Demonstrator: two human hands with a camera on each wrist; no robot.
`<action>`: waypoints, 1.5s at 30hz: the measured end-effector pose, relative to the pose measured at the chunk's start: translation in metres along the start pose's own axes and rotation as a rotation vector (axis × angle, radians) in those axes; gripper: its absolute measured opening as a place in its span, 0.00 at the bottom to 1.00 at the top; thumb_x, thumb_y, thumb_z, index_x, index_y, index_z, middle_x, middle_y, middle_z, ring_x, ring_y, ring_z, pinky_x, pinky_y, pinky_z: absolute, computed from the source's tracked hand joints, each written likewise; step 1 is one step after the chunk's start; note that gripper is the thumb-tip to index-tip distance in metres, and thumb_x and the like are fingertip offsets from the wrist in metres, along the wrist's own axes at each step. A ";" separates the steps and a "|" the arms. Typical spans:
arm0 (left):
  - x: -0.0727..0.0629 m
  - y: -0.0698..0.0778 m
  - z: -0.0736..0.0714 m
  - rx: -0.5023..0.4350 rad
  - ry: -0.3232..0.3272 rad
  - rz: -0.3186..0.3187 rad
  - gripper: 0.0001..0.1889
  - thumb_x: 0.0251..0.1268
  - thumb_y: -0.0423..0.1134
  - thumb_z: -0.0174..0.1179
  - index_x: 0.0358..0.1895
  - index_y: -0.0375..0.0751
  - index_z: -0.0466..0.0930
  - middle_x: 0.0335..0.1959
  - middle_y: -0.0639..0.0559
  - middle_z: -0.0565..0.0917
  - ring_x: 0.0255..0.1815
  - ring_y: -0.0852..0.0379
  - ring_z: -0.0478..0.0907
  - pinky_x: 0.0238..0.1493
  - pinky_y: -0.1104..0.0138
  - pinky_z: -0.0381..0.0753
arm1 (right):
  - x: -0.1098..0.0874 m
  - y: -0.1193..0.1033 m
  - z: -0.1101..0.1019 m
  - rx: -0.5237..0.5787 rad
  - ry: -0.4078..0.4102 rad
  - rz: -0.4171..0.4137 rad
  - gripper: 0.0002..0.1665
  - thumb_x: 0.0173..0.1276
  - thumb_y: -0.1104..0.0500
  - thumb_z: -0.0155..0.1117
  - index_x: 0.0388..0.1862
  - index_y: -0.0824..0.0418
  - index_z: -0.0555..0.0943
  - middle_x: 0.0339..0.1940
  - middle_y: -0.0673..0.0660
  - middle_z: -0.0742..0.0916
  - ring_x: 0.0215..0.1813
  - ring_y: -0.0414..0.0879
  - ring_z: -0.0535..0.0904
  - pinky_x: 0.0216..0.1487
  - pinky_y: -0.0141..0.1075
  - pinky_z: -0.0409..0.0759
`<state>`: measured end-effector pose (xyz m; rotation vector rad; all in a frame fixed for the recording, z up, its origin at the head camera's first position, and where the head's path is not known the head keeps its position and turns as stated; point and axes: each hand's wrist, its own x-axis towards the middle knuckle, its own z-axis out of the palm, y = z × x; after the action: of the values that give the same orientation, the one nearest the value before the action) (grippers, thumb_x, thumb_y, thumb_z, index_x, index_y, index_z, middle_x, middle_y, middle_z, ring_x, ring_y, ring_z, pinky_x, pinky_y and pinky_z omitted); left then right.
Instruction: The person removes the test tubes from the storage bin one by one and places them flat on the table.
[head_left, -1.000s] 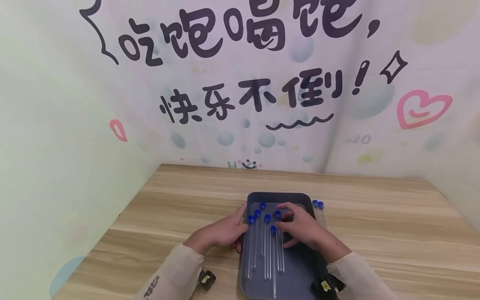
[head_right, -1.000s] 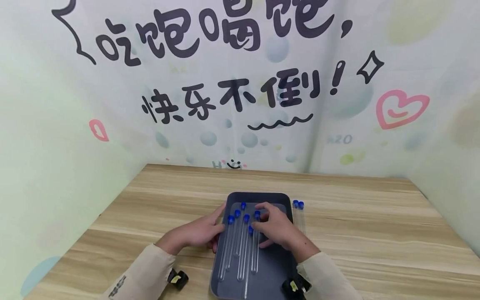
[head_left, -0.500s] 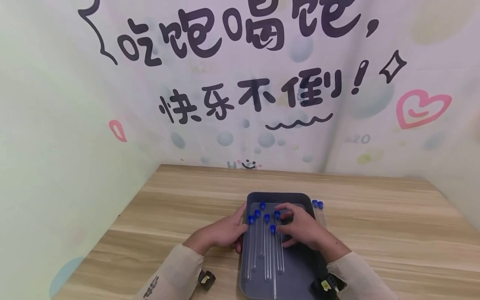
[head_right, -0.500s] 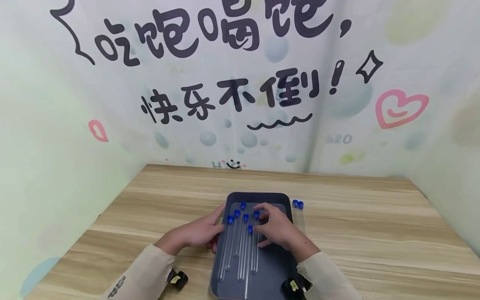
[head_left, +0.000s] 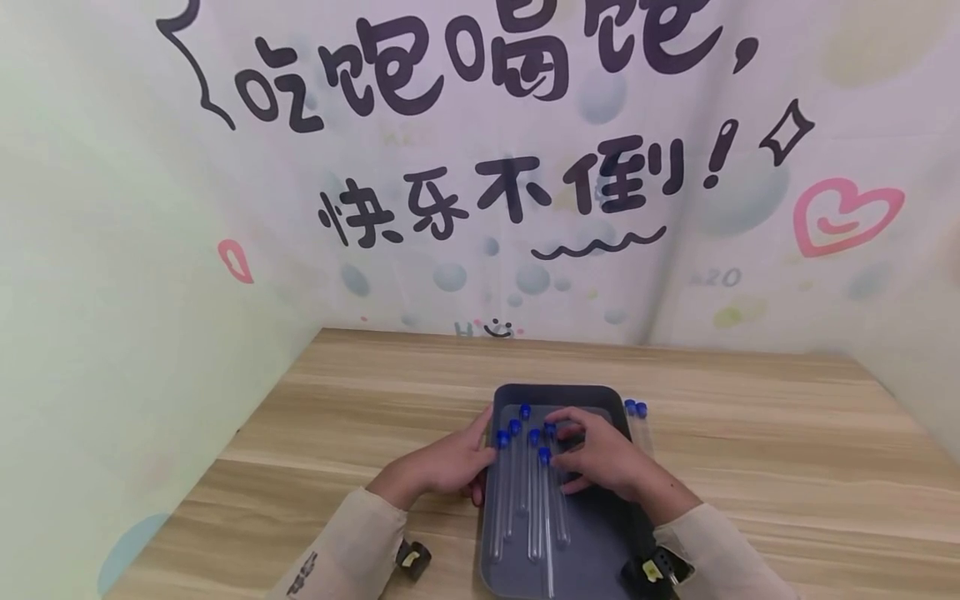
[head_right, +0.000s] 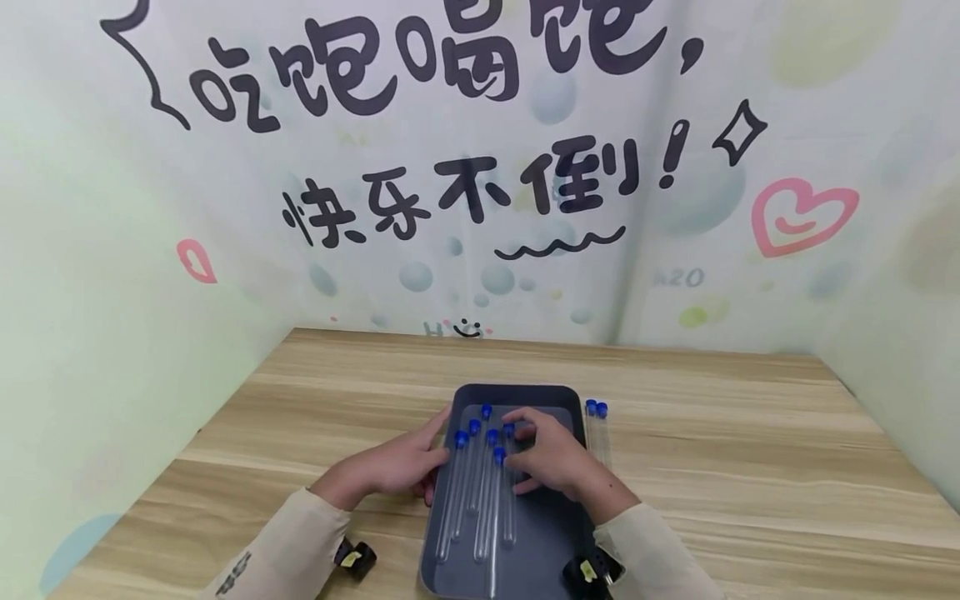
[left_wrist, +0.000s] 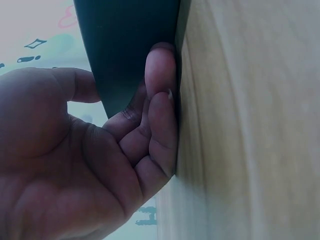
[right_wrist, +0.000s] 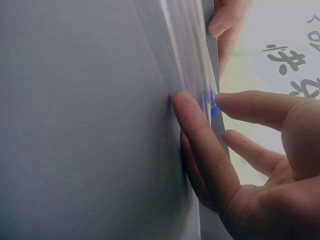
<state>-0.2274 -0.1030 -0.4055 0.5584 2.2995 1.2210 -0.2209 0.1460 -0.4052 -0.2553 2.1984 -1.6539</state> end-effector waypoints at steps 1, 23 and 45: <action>0.000 0.000 0.000 -0.001 -0.001 0.003 0.39 0.79 0.36 0.42 0.82 0.55 0.29 0.19 0.43 0.81 0.17 0.52 0.80 0.21 0.63 0.80 | 0.000 0.000 0.000 0.002 -0.005 0.001 0.35 0.63 0.74 0.63 0.70 0.65 0.67 0.66 0.74 0.69 0.45 0.53 0.82 0.37 0.47 0.88; 0.000 0.000 0.000 0.004 -0.004 -0.011 0.39 0.79 0.38 0.43 0.82 0.54 0.30 0.19 0.44 0.82 0.18 0.52 0.80 0.22 0.63 0.80 | -0.001 0.001 0.000 0.031 -0.068 -0.048 0.35 0.62 0.73 0.66 0.68 0.71 0.68 0.65 0.75 0.70 0.41 0.50 0.84 0.41 0.47 0.88; -0.002 0.003 0.000 -0.010 -0.004 -0.018 0.39 0.78 0.38 0.42 0.82 0.53 0.29 0.19 0.43 0.81 0.17 0.53 0.80 0.22 0.64 0.80 | -0.002 -0.003 0.000 0.040 -0.155 -0.069 0.38 0.62 0.72 0.66 0.71 0.69 0.65 0.63 0.74 0.71 0.45 0.51 0.85 0.46 0.46 0.87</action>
<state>-0.2258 -0.1029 -0.4027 0.5355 2.2892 1.2208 -0.2197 0.1459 -0.4021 -0.4375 2.0608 -1.6534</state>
